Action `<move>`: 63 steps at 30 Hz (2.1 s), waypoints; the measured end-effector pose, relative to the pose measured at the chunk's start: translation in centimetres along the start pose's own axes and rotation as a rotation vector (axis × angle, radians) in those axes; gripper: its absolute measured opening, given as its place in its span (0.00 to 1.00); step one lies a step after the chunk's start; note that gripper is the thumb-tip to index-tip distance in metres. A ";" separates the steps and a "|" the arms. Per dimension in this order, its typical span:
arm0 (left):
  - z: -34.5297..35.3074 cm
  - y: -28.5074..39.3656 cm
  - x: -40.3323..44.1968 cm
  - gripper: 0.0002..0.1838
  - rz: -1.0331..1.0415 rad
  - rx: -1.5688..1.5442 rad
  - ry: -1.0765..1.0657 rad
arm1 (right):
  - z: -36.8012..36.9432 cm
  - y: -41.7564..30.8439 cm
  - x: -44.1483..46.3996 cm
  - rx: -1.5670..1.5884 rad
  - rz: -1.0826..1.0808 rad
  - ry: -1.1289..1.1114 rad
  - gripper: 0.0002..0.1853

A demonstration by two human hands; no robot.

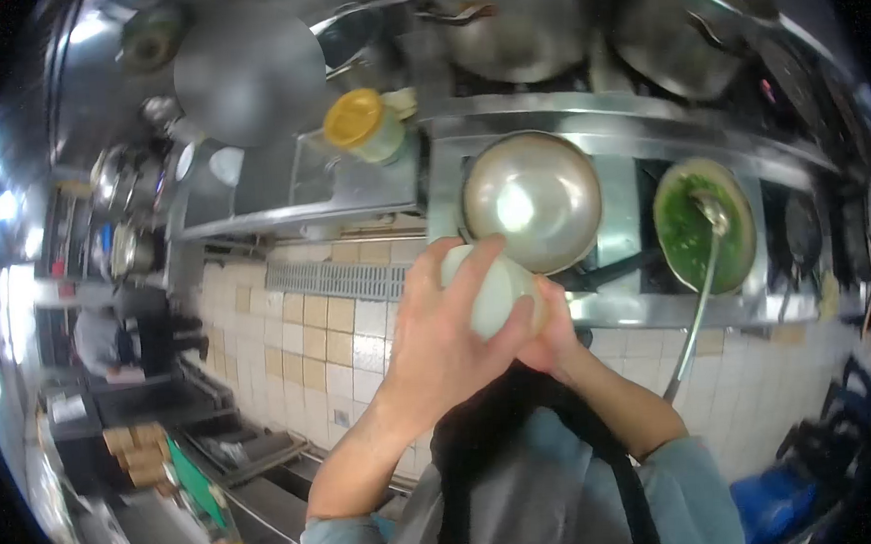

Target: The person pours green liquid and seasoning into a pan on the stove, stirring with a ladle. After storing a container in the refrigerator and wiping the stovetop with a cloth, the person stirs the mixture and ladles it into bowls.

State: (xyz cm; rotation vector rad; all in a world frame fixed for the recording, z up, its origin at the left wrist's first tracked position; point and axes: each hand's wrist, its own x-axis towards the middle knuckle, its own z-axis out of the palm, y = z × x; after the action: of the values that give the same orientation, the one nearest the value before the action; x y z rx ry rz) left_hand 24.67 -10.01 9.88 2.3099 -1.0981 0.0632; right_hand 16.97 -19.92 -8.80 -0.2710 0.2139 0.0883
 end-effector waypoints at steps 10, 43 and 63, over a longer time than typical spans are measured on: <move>-8.6 -10.6 -8.2 0.31 -0.271 -0.139 0.140 | 4.3 11.6 6.2 -0.199 -0.083 0.069 0.40; -23.1 -32.7 -7.6 0.23 -0.257 0.138 0.243 | 17.1 27.2 30.0 -0.083 0.080 -0.120 0.27; -23.6 -44.5 -10.5 0.54 -0.275 -0.643 0.533 | 19.7 29.1 38.5 -0.168 0.156 -0.104 0.33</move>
State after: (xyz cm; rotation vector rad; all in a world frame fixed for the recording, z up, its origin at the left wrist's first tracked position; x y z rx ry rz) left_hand 54.58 31.56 5.41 1.6925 -0.4338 0.1792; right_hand 55.00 15.70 -6.20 -0.4162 0.1240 0.2754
